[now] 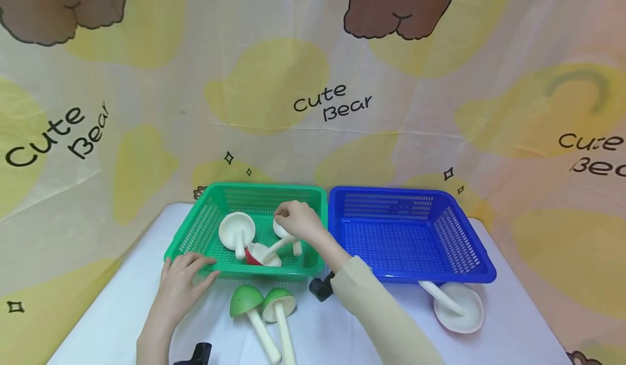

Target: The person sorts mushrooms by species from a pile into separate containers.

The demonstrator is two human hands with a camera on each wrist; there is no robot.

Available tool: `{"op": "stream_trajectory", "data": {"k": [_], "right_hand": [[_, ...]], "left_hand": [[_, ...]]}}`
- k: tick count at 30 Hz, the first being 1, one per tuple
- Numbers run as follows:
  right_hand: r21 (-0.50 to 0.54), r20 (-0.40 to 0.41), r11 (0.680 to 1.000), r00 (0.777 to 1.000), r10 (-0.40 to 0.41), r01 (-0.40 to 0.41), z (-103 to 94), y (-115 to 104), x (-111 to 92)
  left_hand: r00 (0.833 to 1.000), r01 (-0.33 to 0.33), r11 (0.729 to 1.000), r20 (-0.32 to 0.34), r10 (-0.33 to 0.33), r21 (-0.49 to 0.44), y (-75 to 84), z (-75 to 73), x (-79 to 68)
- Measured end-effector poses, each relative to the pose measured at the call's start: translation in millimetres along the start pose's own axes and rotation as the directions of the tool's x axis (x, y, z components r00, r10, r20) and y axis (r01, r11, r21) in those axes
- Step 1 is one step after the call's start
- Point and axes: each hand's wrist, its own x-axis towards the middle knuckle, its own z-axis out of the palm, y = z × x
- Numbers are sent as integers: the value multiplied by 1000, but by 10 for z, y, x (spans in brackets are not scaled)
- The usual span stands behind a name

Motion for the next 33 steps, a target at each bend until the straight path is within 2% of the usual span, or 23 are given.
{"op": "stream_trajectory", "data": {"k": [7,16,21,27,33], "right_hand": [[11,-40,999,999,-32,33,-116,-16,-217],[32,-123,998,991,-56,60,-171,15,-543],[24,-188,997,980,-67,73,-190,81,-731],[6,-249,997,966,-70,74,-225,216,-937],[1,-337,999,940,-44,47,-228,375,-1116]], "left_hand": [[1000,19,1000,22,-19,1,17,-6,18],[999,29,1000,45,-29,-3,31,-10,37],[999,27,1000,47,-27,-4,35,1,40],[1000,-11,1000,4,11,2,19,25,31],[1000,-18,1000,-8,18,6,-5,34,33]]}}
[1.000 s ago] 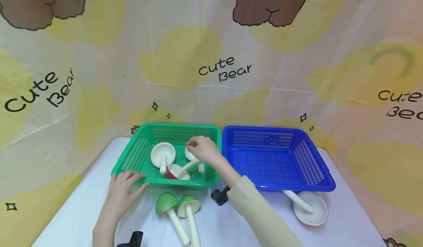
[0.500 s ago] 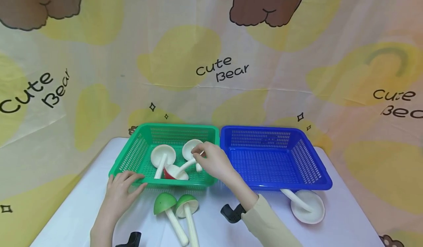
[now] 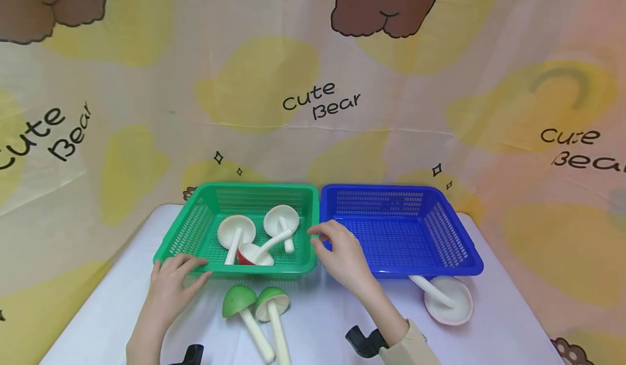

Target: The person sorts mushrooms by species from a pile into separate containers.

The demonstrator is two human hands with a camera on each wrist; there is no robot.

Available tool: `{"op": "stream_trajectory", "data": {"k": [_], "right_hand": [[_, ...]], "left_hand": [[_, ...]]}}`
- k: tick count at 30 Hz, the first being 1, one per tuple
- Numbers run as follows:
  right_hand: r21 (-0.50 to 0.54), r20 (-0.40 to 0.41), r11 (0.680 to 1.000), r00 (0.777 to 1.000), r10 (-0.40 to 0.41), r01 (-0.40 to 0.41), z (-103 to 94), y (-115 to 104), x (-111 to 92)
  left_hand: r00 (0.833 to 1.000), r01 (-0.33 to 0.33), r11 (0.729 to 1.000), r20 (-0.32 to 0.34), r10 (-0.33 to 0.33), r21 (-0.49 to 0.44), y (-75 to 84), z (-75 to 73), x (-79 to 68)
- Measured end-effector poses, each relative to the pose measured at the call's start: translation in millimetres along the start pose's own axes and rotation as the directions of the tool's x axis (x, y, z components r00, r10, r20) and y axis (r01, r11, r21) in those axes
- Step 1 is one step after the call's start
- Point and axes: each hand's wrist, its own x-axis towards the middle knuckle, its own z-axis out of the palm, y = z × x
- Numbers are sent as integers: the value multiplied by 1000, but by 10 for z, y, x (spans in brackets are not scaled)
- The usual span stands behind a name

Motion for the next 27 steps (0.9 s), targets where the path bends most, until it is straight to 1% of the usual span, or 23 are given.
{"op": "stream_trajectory", "data": {"k": [5,8,12,18,20,22,24,27], "right_hand": [[13,-97,1000,995,-1,2,-11,125,-164],[11,-168,1000,986,-18,20,-12,208,-266],[-4,-256,998,965,-58,59,-7,321,-385],[-31,-352,993,929,-119,115,-47,493,-526],[-48,-376,989,915,-150,142,-81,563,-561],[-68,-389,986,906,-166,152,-124,630,-595],[-84,-396,984,901,-180,159,-168,699,-629],[-109,-407,983,895,-181,149,-235,793,-681]], "left_hand": [[1000,5,1000,-4,-5,-3,-15,-15,-9],[1000,7,1000,-1,-7,-2,-16,-16,-4],[1000,11,1000,2,-11,-7,-19,-3,3],[1000,10,1000,-2,-10,-12,-25,23,0],[1000,7,1000,-3,-7,-14,-22,30,0],[1000,6,1000,0,-6,-19,-17,31,-2],[1000,5,1000,2,-5,-21,-8,25,-3],[1000,3,1000,3,-3,-24,4,9,-4]]}}
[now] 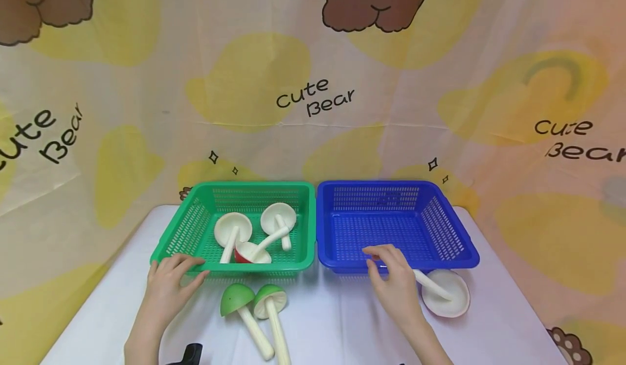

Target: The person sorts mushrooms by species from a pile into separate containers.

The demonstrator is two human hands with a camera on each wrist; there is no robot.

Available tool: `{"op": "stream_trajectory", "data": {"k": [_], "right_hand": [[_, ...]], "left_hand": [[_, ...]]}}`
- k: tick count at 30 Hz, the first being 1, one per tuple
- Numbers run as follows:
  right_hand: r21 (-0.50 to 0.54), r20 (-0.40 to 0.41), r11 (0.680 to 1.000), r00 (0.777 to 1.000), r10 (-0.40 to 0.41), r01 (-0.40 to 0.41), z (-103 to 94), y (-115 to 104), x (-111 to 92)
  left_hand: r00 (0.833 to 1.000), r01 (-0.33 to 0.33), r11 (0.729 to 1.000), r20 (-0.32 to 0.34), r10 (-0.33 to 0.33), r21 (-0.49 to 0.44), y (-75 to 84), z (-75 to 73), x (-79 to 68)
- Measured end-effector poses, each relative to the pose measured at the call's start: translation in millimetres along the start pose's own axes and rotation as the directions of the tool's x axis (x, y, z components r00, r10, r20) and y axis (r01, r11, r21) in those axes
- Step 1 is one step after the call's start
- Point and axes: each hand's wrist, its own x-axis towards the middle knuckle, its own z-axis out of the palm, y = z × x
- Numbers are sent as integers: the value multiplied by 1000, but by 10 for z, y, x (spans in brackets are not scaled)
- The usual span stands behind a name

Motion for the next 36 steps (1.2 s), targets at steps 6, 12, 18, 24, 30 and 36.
{"op": "stream_trajectory", "data": {"k": [6,12,18,24,30,36], "right_hand": [[-47,-20,999,1000,-7,6,-148,140,-60],[-85,-28,996,1000,-6,3,-270,275,-138],[-110,-51,994,998,20,-26,-392,445,-231],[-192,-14,972,991,132,-132,-531,545,-302],[-271,-4,953,990,138,-134,-625,653,-388],[-330,31,935,989,147,-129,-654,768,-473]], "left_hand": [[1000,-4,1000,-6,4,2,0,-1,-7],[1000,-12,1000,-18,13,6,-1,0,-2],[1000,-8,1000,-12,8,5,0,3,-2],[1000,1,1000,0,-1,10,-2,11,0],[1000,7,1000,8,-7,7,6,8,0],[1000,14,1000,20,-14,5,7,-22,-12]]}}
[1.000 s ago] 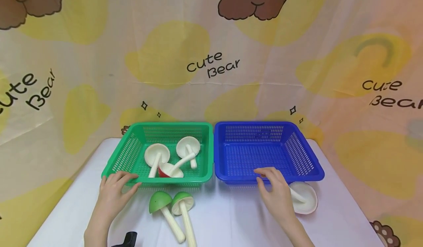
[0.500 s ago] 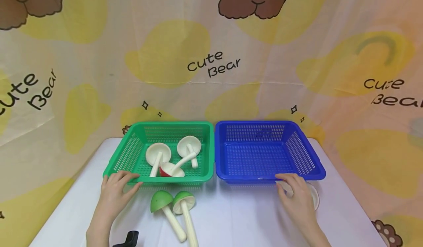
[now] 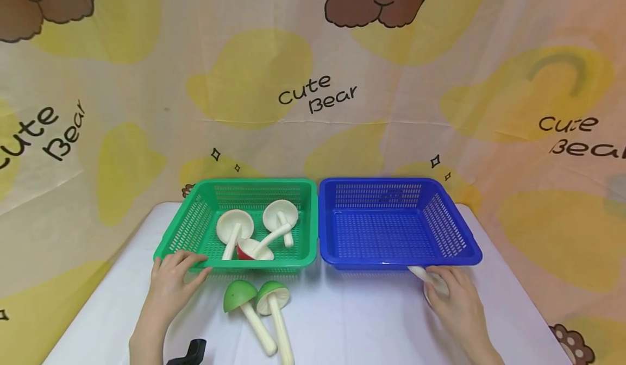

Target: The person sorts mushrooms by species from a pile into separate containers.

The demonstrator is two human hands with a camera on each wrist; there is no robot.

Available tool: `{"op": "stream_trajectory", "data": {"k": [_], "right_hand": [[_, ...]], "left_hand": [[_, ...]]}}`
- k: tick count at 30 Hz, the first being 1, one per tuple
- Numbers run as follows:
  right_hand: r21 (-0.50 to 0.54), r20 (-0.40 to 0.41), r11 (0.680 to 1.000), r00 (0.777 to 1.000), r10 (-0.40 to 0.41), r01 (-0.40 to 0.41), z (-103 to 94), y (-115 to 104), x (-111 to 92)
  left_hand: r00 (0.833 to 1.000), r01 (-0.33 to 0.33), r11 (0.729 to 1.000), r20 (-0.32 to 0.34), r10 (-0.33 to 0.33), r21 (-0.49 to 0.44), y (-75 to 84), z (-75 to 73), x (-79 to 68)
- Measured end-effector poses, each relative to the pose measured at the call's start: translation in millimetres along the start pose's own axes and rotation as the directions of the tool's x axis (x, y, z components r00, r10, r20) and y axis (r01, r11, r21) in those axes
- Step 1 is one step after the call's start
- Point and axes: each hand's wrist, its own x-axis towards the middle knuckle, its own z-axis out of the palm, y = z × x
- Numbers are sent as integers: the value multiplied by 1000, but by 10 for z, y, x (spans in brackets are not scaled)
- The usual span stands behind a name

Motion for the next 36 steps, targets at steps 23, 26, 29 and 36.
{"op": "stream_trajectory", "data": {"k": [23,26,29,36], "right_hand": [[-68,36,990,992,-123,125,94,199,-86],[-57,38,991,992,-120,122,71,190,-95],[-33,43,993,993,-114,116,48,167,-103],[93,68,991,993,-99,93,11,75,-124]], "left_hand": [[1000,-13,1000,-15,13,-3,-24,17,15],[1000,-14,1000,-16,14,0,-25,16,13],[1000,-14,1000,-16,14,1,-26,12,14],[1000,-14,1000,-13,14,-6,-37,26,19]]}}
